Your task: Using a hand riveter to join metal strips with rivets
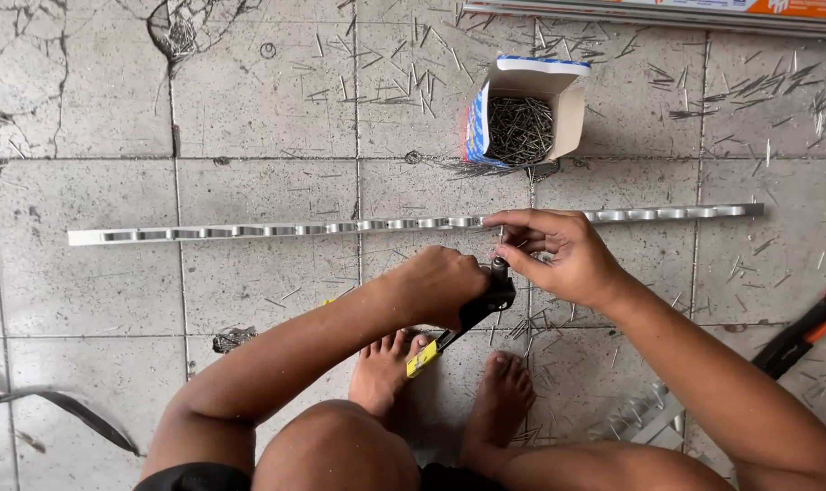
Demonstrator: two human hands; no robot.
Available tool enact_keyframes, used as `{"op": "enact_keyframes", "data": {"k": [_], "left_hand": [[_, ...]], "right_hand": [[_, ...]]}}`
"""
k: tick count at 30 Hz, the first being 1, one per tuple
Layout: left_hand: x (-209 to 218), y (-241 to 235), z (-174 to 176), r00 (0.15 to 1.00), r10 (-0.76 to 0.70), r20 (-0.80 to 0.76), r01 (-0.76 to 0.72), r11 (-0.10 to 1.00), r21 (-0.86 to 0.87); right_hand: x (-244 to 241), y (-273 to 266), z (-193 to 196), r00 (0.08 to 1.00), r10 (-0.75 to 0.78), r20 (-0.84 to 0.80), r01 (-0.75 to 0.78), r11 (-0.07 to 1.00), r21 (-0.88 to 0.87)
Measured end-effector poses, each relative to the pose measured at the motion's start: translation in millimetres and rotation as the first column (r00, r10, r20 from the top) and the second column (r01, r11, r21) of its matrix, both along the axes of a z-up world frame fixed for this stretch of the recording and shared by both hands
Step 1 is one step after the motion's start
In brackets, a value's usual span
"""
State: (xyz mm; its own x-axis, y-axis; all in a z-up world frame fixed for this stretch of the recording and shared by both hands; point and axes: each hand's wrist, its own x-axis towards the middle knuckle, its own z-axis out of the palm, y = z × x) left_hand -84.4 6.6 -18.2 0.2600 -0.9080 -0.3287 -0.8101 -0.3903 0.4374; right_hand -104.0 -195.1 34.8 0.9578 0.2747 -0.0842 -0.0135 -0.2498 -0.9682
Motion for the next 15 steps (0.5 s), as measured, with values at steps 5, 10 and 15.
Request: {"op": "enact_keyframes", "data": {"k": [5, 10, 15], "left_hand": [[17.8, 9.6, 13.0, 0.976, 0.032, -0.216, -0.038, 0.999, -0.02], [22.8, -7.4, 8.1, 0.433, 0.219, -0.874, -0.889, 0.261, -0.375], [33.1, -16.8, -12.4, 0.558, 0.272, -0.784, -0.821, 0.315, -0.476]], "right_hand": [[4.5, -10.4, 9.8, 0.967, 0.255, 0.016, -0.244, 0.941, -0.236], [-61.4, -30.3, -76.4, 0.884, 0.166, -0.437, -0.173, 0.985, 0.022], [-75.2, 28.9, -60.1, 0.932, 0.033, -0.361, 0.118, 0.914, 0.387]]}}
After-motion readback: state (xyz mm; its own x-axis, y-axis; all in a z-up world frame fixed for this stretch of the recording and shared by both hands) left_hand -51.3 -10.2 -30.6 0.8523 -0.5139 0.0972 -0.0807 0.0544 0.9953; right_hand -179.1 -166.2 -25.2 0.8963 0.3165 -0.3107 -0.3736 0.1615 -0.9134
